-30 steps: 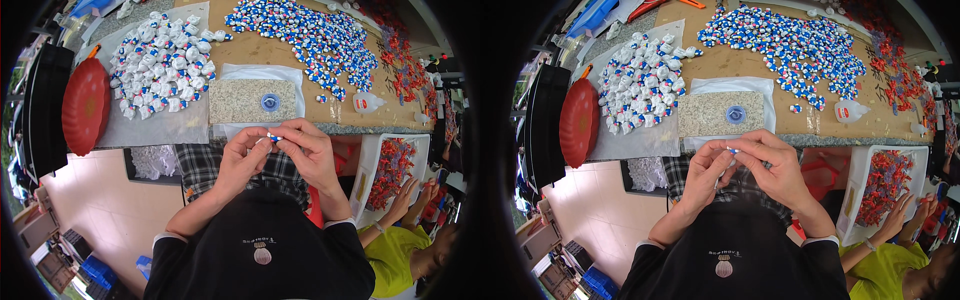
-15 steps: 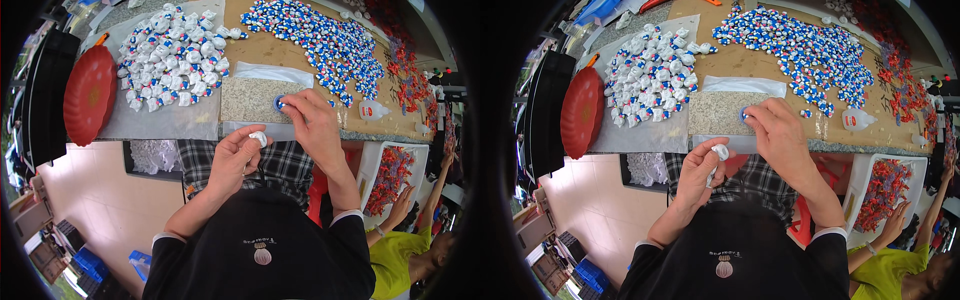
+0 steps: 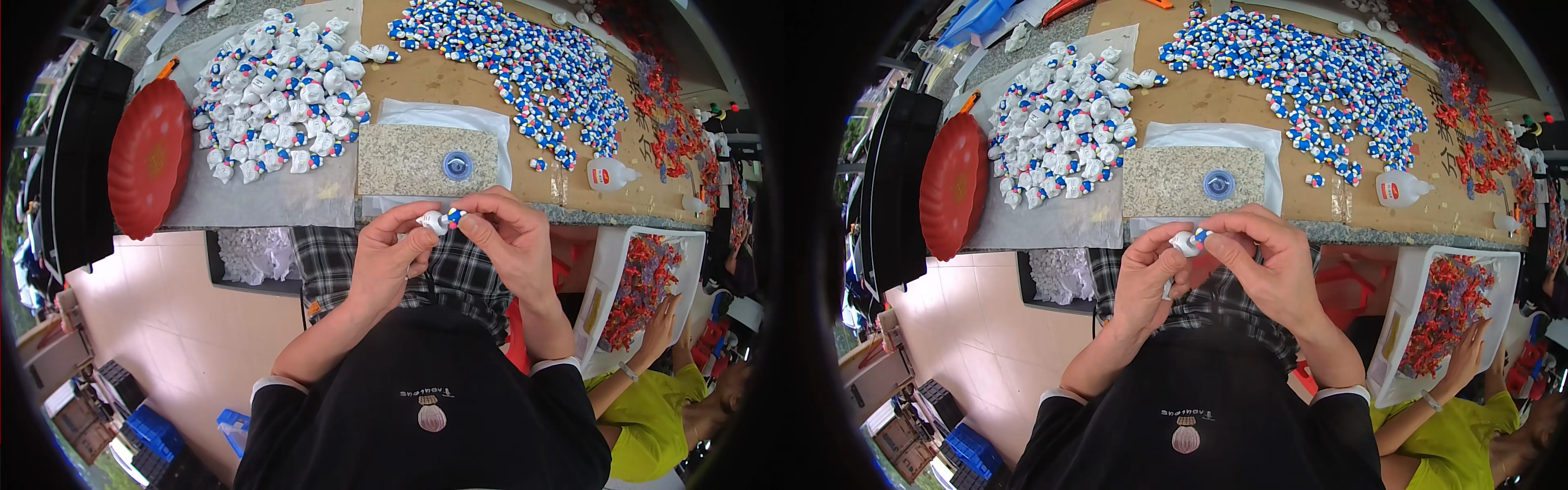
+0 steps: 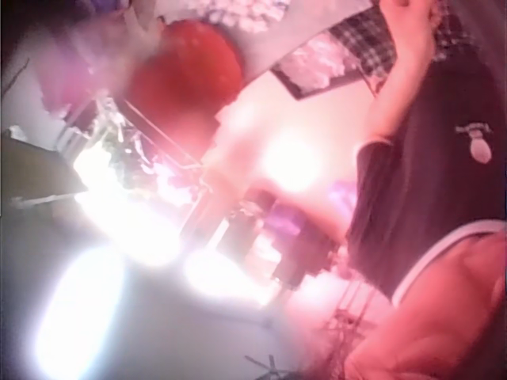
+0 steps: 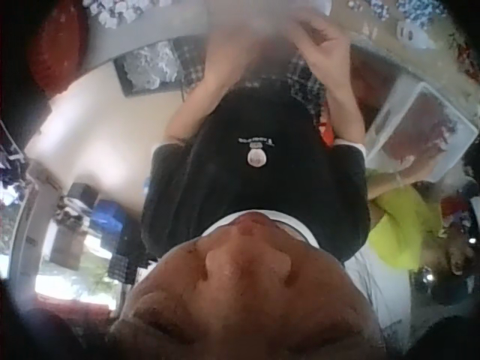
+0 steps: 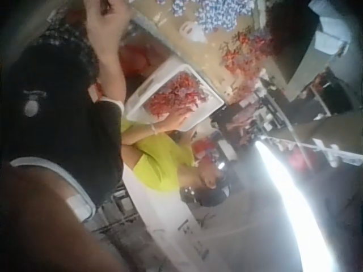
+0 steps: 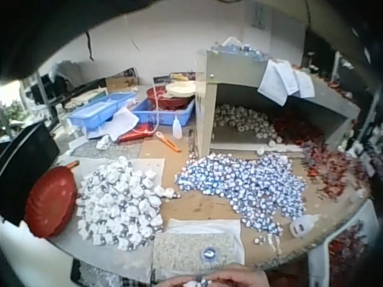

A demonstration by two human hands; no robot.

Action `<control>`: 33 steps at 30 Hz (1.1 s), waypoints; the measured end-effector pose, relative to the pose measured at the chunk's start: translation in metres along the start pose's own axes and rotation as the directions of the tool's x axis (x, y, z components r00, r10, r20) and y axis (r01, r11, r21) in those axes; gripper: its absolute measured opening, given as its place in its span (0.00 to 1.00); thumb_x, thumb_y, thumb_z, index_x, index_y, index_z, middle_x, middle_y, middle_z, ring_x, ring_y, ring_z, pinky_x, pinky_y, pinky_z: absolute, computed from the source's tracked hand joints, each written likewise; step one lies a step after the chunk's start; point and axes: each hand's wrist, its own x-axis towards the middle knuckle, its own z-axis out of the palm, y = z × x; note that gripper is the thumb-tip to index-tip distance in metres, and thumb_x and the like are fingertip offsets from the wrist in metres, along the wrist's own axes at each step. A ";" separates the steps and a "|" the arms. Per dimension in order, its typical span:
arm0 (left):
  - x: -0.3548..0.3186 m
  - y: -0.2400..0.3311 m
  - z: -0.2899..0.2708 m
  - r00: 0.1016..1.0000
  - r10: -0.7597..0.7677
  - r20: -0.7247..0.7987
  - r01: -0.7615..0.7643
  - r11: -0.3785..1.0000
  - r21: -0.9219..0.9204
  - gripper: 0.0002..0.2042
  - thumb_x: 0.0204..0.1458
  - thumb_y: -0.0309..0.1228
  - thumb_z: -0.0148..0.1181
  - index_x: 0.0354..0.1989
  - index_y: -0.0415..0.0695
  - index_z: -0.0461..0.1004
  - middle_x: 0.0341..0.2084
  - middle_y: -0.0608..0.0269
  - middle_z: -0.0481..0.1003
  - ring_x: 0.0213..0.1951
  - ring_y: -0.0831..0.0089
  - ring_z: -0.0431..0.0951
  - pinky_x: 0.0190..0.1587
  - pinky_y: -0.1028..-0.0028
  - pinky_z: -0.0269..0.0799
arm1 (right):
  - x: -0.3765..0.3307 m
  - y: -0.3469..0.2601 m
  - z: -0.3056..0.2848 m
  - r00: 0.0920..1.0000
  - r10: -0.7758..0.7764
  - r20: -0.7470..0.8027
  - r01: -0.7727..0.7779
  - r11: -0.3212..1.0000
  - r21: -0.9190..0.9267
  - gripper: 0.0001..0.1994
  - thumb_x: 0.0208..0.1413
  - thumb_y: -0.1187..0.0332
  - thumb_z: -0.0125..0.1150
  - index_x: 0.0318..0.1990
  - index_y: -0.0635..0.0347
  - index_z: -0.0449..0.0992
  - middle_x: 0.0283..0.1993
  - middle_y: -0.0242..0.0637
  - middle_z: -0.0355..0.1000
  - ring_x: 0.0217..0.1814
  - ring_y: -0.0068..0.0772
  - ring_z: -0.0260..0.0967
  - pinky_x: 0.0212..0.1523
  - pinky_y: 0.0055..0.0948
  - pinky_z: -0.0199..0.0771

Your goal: The person assembles small blue and white plastic components by hand, combining blue inserts with white base parts and plastic caps to create finished assemblies.

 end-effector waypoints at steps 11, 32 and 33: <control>-0.001 0.008 -0.002 0.958 0.285 0.039 -0.268 0.833 0.484 0.12 0.45 0.24 0.63 0.40 0.39 0.75 0.22 0.69 0.74 0.26 0.87 0.69 0.28 0.85 0.64 | -0.008 0.013 0.016 0.988 -0.147 -0.045 0.142 0.985 -0.096 0.08 0.45 0.80 0.60 0.35 0.64 0.76 0.31 0.36 0.70 0.29 0.21 0.67 0.30 0.18 0.66; 0.044 0.136 -0.058 0.444 0.893 0.074 -0.151 -0.007 0.988 0.11 0.45 0.27 0.64 0.37 0.39 0.75 0.16 0.71 0.64 0.22 0.85 0.62 0.27 0.83 0.57 | 0.014 0.014 -0.071 0.828 -0.328 -0.454 -0.049 0.766 -0.641 0.08 0.49 0.74 0.59 0.38 0.61 0.76 0.30 0.34 0.69 0.25 0.24 0.63 0.24 0.22 0.61; 0.043 0.136 -0.056 0.404 0.914 0.049 -0.241 0.054 0.969 0.09 0.46 0.27 0.62 0.36 0.37 0.75 0.16 0.71 0.64 0.22 0.85 0.61 0.27 0.84 0.56 | 0.015 0.016 -0.071 0.851 -0.333 -0.407 -0.024 0.749 -0.663 0.08 0.48 0.74 0.59 0.38 0.61 0.76 0.31 0.35 0.70 0.25 0.27 0.64 0.25 0.25 0.63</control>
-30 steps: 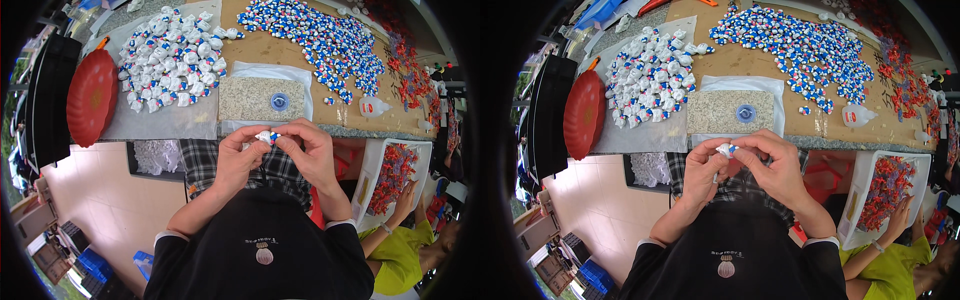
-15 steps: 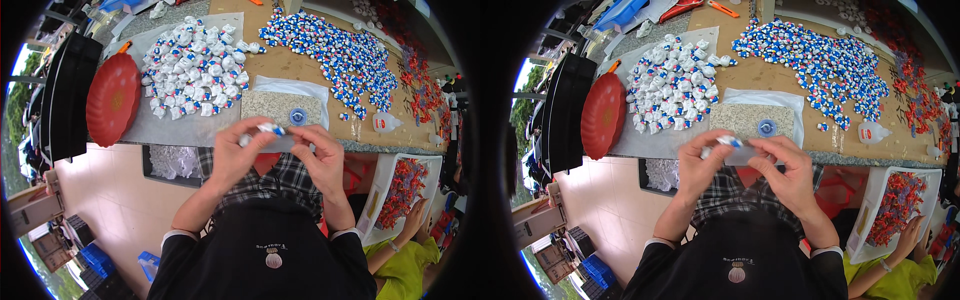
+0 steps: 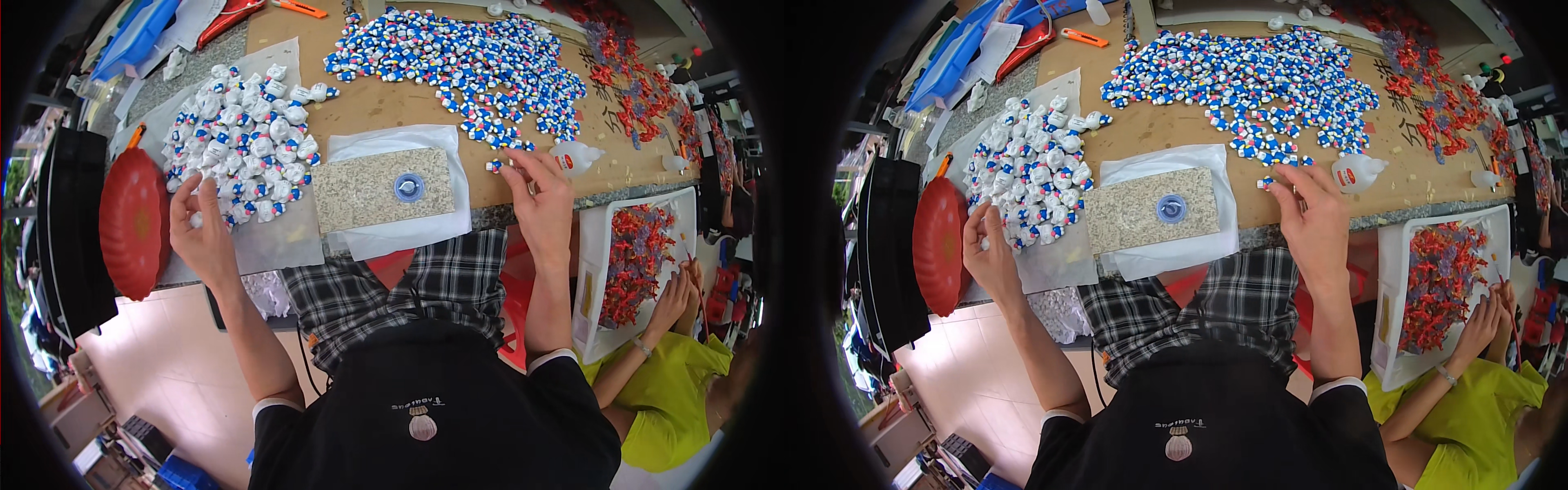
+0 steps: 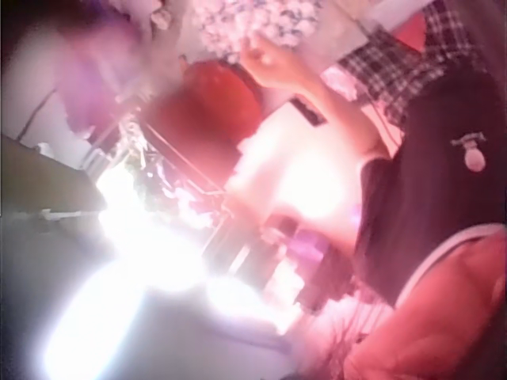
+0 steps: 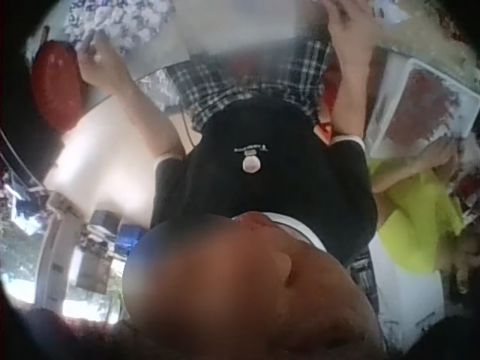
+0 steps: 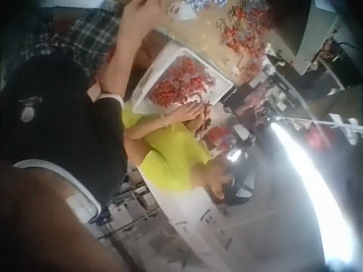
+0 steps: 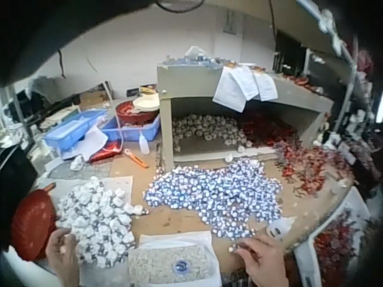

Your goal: The person assembles small blue and white plastic components by hand, combining blue inserts with white base parts and plastic caps to create finished assemblies.

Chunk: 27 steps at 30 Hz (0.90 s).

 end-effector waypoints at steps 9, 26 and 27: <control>-0.080 0.045 -0.005 0.461 -0.277 0.843 0.883 0.045 -0.468 0.17 0.60 0.42 0.41 0.44 0.40 0.66 0.29 0.64 0.68 0.19 0.82 0.61 0.15 0.85 0.54 | -0.005 -0.015 0.001 0.991 0.121 0.064 -0.124 0.991 0.050 0.09 0.47 0.75 0.60 0.37 0.62 0.74 0.33 0.40 0.72 0.32 0.33 0.69 0.31 0.29 0.67; -0.118 0.052 -0.009 0.225 -0.104 0.969 0.945 0.265 -0.191 0.20 0.61 0.40 0.37 0.53 0.37 0.60 0.22 0.68 0.62 0.18 0.82 0.63 0.17 0.84 0.53 | -0.002 -0.038 0.009 0.977 -0.128 0.172 0.116 0.990 0.077 0.08 0.46 0.77 0.59 0.36 0.64 0.75 0.31 0.40 0.71 0.31 0.41 0.69 0.31 0.31 0.67; -0.117 0.056 -0.009 0.201 -0.126 0.971 0.925 0.352 -0.146 0.19 0.61 0.39 0.38 0.54 0.39 0.60 0.22 0.68 0.63 0.19 0.84 0.62 0.19 0.84 0.54 | -0.002 -0.044 0.012 0.960 -0.193 0.203 0.166 0.976 0.144 0.08 0.46 0.77 0.59 0.36 0.63 0.75 0.31 0.40 0.71 0.31 0.41 0.68 0.30 0.31 0.67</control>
